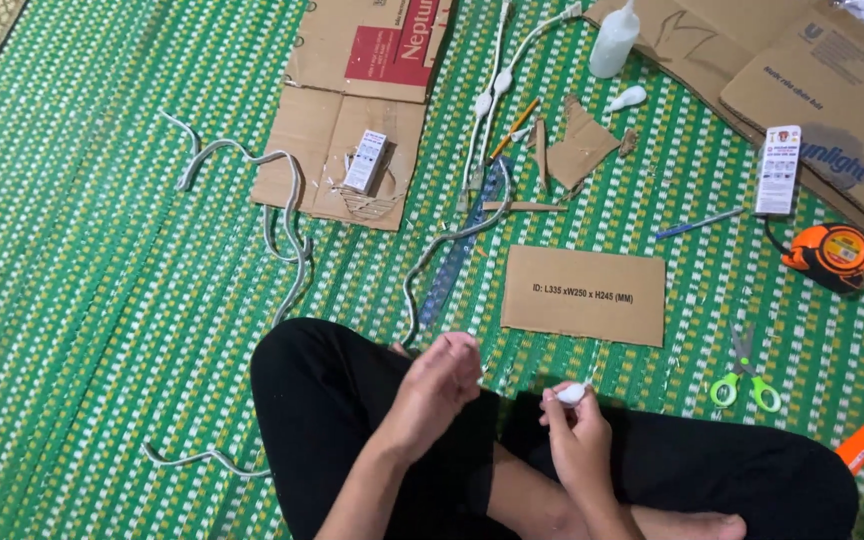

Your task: Assembling a cardboard structure by marking it with a pen and gluing small plastic components.

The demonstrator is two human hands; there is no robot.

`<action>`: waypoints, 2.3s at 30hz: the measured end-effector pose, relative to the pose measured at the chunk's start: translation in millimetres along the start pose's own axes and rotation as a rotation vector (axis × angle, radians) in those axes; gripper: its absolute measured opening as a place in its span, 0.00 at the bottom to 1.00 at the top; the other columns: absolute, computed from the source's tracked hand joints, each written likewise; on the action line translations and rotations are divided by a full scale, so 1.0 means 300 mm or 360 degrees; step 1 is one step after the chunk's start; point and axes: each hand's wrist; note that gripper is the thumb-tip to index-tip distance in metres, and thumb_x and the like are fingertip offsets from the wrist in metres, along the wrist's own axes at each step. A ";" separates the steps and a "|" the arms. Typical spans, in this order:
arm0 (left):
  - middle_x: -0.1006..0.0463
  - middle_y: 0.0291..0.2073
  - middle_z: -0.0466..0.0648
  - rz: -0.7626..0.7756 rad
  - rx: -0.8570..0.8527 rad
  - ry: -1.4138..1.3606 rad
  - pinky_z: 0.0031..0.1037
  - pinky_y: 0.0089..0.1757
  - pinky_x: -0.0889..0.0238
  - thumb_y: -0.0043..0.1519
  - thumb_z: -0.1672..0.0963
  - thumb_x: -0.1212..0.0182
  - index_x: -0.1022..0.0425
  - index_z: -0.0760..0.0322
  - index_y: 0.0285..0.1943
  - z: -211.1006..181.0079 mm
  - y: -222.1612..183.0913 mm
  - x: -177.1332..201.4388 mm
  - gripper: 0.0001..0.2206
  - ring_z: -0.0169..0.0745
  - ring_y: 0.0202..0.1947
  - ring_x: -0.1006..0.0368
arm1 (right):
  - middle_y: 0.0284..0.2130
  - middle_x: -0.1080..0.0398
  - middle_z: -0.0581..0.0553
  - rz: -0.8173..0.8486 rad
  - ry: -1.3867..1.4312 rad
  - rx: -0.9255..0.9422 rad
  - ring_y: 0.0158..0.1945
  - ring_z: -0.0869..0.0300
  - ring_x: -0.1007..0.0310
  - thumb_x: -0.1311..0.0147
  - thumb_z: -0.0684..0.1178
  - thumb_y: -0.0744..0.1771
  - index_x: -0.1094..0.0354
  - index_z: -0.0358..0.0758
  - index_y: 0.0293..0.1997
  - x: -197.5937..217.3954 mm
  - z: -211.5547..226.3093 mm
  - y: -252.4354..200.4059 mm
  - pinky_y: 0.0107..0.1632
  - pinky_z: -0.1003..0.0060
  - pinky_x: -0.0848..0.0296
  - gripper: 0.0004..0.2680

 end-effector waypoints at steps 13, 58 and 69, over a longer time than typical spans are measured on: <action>0.33 0.62 0.57 0.0439 -0.0066 -0.0017 0.27 0.46 0.37 0.63 0.68 0.52 0.42 0.69 0.73 0.005 -0.107 -0.173 0.26 0.42 0.48 0.31 | 0.28 0.25 0.44 -0.0037 -0.0287 0.0112 0.29 0.56 0.27 0.46 0.50 0.67 0.31 0.35 0.44 0.015 0.102 -0.025 0.36 0.64 0.29 0.09; 0.26 0.62 0.65 0.0456 -0.0179 0.0126 0.38 0.62 0.37 0.74 0.53 0.52 0.34 0.60 0.56 0.036 -0.147 -0.435 0.09 0.54 0.66 0.30 | 0.18 0.32 0.52 0.0345 -0.0078 0.0488 0.21 0.66 0.41 0.46 0.43 0.66 0.30 0.36 0.33 0.265 0.522 -0.317 0.26 0.71 0.40 0.03; 0.27 0.62 0.69 0.0556 -0.0018 0.0045 0.38 0.56 0.28 0.75 0.59 0.52 0.35 0.67 0.59 0.032 -0.183 -0.443 0.07 0.47 0.52 0.24 | 0.13 0.31 0.52 0.0266 -0.0331 0.0522 0.16 0.66 0.40 0.40 0.45 0.62 0.31 0.39 0.28 0.297 0.522 -0.334 0.22 0.71 0.39 0.04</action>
Point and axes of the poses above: each hand's wrist, its own y-axis towards the middle knuckle, its own x-axis out of the back of the hand, z = x × y
